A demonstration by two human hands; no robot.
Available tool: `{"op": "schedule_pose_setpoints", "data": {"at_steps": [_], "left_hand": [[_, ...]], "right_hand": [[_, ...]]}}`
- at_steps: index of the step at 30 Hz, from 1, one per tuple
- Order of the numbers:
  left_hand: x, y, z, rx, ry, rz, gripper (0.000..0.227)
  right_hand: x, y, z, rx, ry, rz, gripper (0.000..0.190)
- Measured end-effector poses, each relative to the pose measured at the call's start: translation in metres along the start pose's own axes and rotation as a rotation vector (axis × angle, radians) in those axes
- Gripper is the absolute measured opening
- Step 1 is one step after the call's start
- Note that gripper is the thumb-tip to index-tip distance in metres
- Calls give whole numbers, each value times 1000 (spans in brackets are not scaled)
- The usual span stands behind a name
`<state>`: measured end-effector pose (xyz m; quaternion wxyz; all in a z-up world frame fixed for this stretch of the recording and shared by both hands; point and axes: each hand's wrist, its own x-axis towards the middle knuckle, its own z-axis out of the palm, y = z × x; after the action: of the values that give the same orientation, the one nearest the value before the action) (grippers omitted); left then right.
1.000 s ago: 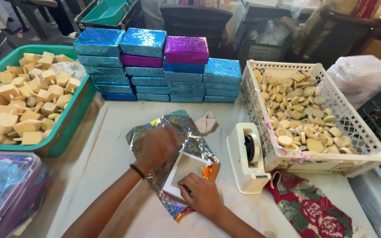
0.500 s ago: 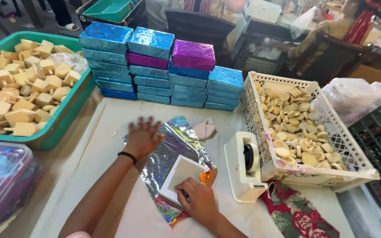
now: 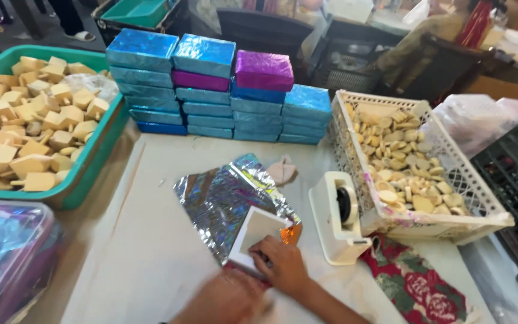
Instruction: The person wraps a small rectangular box with shiny orange foil paper. They fold the edges of the foil around the box, smooth the surface, and use a tape dispenser to secure the wrapping. Finally, the wrapped box is placed on a stack of other wrapped boxes.
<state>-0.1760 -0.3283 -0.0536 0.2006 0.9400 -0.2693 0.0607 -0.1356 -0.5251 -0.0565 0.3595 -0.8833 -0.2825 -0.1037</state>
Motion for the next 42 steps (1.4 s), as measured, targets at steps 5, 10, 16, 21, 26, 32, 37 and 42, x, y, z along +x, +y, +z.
{"op": "schedule_pose_setpoints", "data": {"at_steps": [5,10,16,21,26,32,37,42], "left_hand": [[-45,-6,60,179,416,648,24],[-38,-4,71,159,447,497,31],[-44,-12,89,-13,365,466,25],[-47,-17,114,37,373,453,17],[-49,-14,93,24,381,444,16],[-50,-20,80,-30,253,471,22],[-51,-21,67,-43,107,458,34],[-49,-12,42,-73,138,442,34]], "right_hand": [[8,0,-21,-54,-181,-87,14],[19,-26,-54,-296,-419,-208,31],[36,-17,-30,-487,-560,-112,74],[58,-27,-11,-619,-537,37,78],[65,-28,22,-683,-333,70,76],[71,-31,33,-717,-313,180,77],[65,-21,42,-708,-206,124,75],[63,-16,51,-700,-95,85,73]]}}
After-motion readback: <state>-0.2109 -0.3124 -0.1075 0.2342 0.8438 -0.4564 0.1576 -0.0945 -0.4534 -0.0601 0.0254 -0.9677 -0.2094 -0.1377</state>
